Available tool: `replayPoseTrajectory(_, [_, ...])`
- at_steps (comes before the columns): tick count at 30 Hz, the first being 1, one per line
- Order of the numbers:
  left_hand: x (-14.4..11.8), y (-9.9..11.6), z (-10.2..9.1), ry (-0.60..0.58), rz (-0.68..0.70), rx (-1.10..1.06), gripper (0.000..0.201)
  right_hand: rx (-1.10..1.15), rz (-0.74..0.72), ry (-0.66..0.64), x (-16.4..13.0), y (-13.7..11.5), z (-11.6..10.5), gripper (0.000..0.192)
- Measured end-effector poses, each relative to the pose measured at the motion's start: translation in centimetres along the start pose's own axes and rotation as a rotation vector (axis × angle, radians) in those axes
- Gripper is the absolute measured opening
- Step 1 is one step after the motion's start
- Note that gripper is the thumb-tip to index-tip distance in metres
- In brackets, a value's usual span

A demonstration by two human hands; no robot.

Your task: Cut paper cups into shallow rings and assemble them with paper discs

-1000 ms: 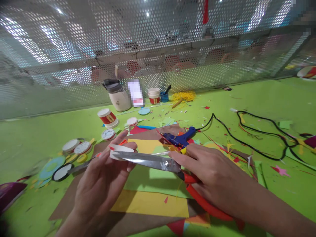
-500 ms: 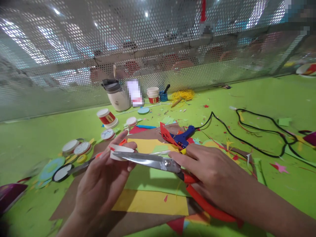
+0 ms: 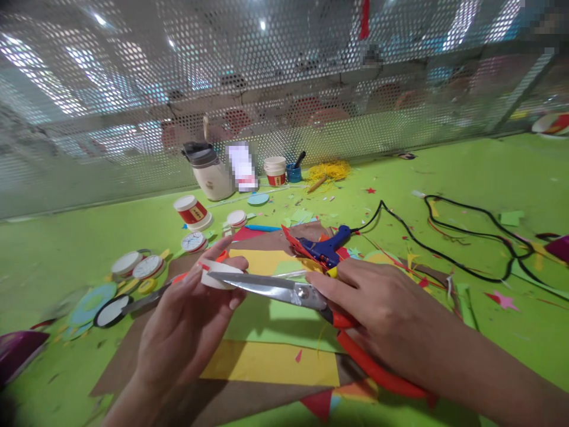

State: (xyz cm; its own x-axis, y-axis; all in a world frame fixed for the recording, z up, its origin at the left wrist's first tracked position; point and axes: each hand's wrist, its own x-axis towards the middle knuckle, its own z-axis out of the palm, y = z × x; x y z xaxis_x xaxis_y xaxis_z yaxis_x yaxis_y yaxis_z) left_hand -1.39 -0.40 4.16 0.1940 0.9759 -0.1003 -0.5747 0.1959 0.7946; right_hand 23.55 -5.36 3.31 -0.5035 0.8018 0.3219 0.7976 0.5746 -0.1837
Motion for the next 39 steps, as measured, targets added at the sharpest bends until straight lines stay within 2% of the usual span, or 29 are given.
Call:
replayPoseTrajectory(4, [0.0,0.1,0.0,0.011,-0.003,0.003,0.051,-0.009,-0.005,0.021,0.2,-0.1,-0.2,0.048])
replayPoseTrajectory(9, [0.1,0.2,0.1,0.017,0.018,-0.012,0.047,-0.028,0.028,0.069,0.4,0.2,-0.2,0.045])
replayPoseTrajectory(15, [0.2,0.4,-0.1,0.022,0.017,0.013,0.027,0.039,0.279,0.098,0.2,1.5,0.5,0.051])
replayPoseTrajectory(18, [0.3,0.4,-0.1,0.032,0.034,0.019,0.019,0.04,0.356,0.123,0.5,1.8,0.5,0.05])
replayPoseTrajectory(22, [0.3,0.5,0.1,0.005,0.091,0.02,0.015,0.306,0.377,0.076,0.8,1.1,-0.3,0.04])
replayPoseTrajectory(26, [0.2,0.5,0.0,-0.026,0.127,0.058,0.017,0.351,0.412,-0.013,1.1,-0.2,-1.2,0.025])
replayPoseTrajectory(28, [0.2,0.6,0.0,-0.017,0.137,0.085,0.027,0.372,0.395,-0.037,1.3,-0.6,-1.3,0.021])
replayPoseTrajectory(32, [0.2,0.7,-0.1,-0.012,0.144,0.109,0.043,0.353,0.283,0.005,1.3,-0.5,-1.1,0.024])
replayPoseTrajectory(39, [0.7,0.7,-0.9,0.0,0.129,0.104,0.032,0.412,0.251,-0.023,1.5,-1.0,-1.1,0.032])
